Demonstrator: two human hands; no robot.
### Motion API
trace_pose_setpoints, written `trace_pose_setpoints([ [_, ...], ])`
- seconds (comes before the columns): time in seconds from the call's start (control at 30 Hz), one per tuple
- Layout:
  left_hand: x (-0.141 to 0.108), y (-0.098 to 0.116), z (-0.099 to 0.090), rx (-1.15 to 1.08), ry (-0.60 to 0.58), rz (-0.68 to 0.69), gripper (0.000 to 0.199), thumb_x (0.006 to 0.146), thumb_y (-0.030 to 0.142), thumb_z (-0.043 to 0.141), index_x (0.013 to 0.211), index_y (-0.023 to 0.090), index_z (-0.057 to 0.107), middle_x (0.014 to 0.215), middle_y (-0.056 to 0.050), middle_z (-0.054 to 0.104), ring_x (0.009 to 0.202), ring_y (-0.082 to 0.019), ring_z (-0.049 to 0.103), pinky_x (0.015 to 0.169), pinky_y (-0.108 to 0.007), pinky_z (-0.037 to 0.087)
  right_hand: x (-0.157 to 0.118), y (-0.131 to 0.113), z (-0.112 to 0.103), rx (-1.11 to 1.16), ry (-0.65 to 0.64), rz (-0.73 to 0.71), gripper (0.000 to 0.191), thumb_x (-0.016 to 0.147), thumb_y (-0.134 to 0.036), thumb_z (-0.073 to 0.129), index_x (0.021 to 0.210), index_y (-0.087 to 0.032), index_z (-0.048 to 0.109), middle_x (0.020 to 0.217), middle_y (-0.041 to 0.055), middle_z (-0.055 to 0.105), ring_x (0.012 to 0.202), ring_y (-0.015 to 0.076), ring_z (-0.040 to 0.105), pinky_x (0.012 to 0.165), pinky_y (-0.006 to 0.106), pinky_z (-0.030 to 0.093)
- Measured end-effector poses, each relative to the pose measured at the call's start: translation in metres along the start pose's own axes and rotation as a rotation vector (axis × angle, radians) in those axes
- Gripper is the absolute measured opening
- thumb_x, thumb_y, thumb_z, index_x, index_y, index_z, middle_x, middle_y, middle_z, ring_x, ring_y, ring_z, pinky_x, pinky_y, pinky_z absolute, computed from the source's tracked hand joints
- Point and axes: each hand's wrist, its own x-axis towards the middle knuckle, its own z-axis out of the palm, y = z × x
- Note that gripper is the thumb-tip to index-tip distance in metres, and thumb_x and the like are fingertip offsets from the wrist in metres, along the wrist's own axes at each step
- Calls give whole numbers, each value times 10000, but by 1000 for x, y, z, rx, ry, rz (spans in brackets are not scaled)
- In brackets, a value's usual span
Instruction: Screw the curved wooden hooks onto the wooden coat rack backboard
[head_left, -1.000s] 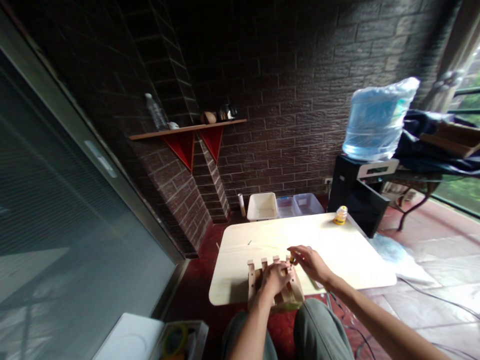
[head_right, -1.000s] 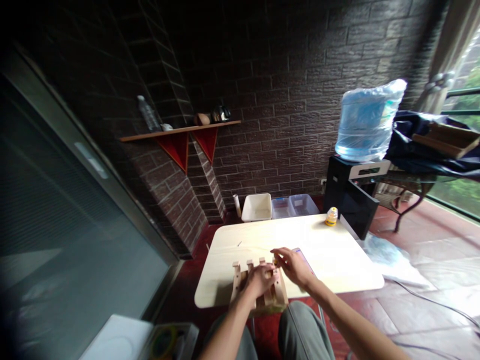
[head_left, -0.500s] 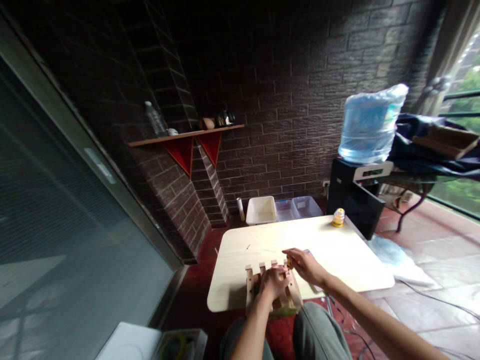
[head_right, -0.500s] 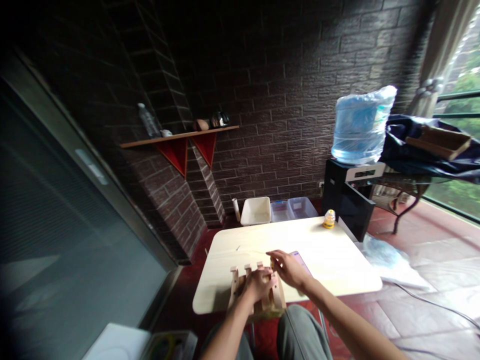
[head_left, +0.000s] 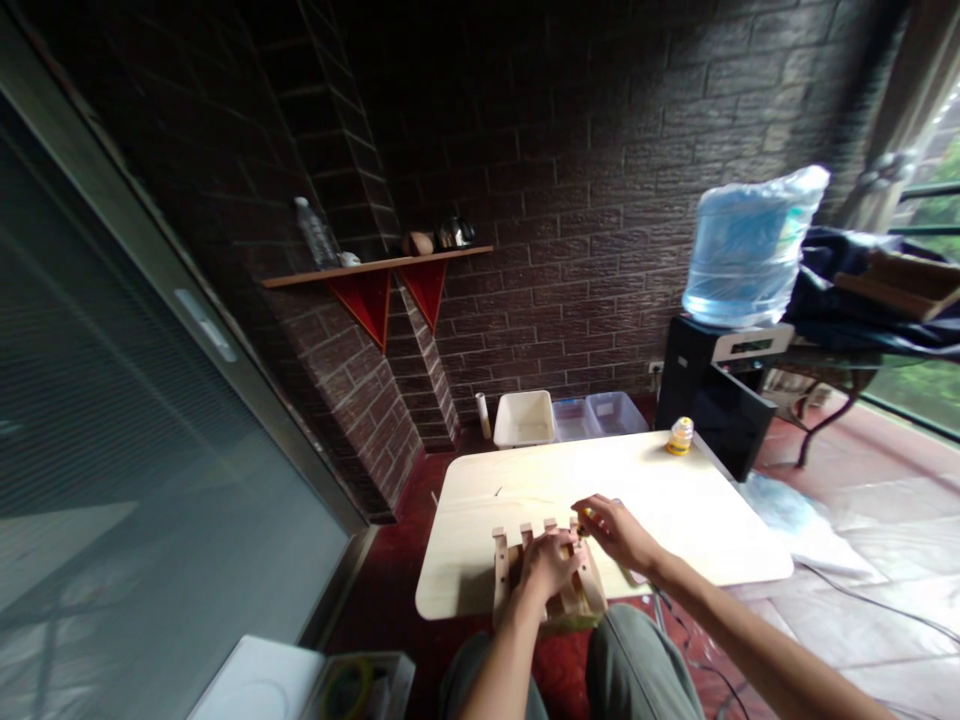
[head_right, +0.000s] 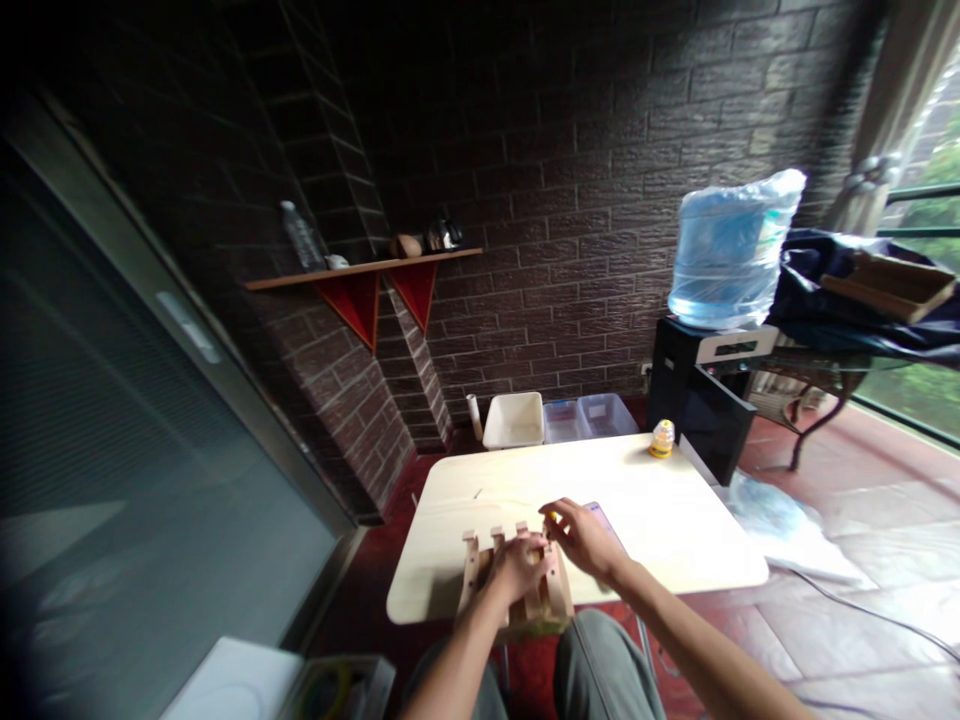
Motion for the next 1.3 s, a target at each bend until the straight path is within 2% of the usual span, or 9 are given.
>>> trace_pose_setpoints([
  [0.23,0,3,-2,-10,-10,-2,347,886,403,560,1129,259,762,1220,-29,763,1128,-215,703,1056,-321,507,0,8,1,4,-18,-23,338,999,-224,490,1315,-206,610,1197,120,695,927,185,713,823,328,569],
  [0.43,-2,4,-5,-19,-8,-9,354,893,400,560,1159,269,753,1244,-21,755,1175,-214,684,1104,-316,475,-1,9,-1,-14,-19,-10,291,1026,-275,467,1257,-196,626,1117,110,705,913,188,716,834,338,562],
  [0.57,-2,4,-5,-12,-10,-12,362,899,412,561,1173,268,749,1246,-31,753,1177,-228,681,1111,-338,470,0,7,-2,-10,-3,27,268,1002,-250,492,1224,-183,625,1110,110,699,857,172,716,798,321,564],
  [0.83,2,-3,0,5,-9,13,353,866,442,586,1106,260,768,1234,-42,756,1146,-240,690,1062,-345,495,11,-3,-5,-37,-96,44,335,927,-170,542,1249,-197,631,1170,98,708,855,158,713,789,282,546],
  [0.97,5,-8,5,4,-4,16,343,868,432,580,1095,258,769,1235,-39,755,1139,-228,692,1071,-335,487,14,-5,-5,-115,-114,34,285,964,-203,511,1208,-200,658,1167,100,709,866,165,704,815,295,532],
  [1.1,6,-10,8,3,0,12,345,875,405,565,1112,252,763,1234,-43,754,1154,-224,685,1084,-331,478,13,-2,-6,-163,-81,33,258,979,-222,511,1178,-195,673,1112,102,718,907,188,698,830,308,519],
  [1.3,4,-7,5,6,4,26,339,871,389,571,1127,271,760,1228,-25,756,1141,-220,687,1076,-323,478,13,5,-4,-119,-84,65,259,966,-225,527,1192,-189,649,1138,97,708,834,161,697,791,291,522],
])
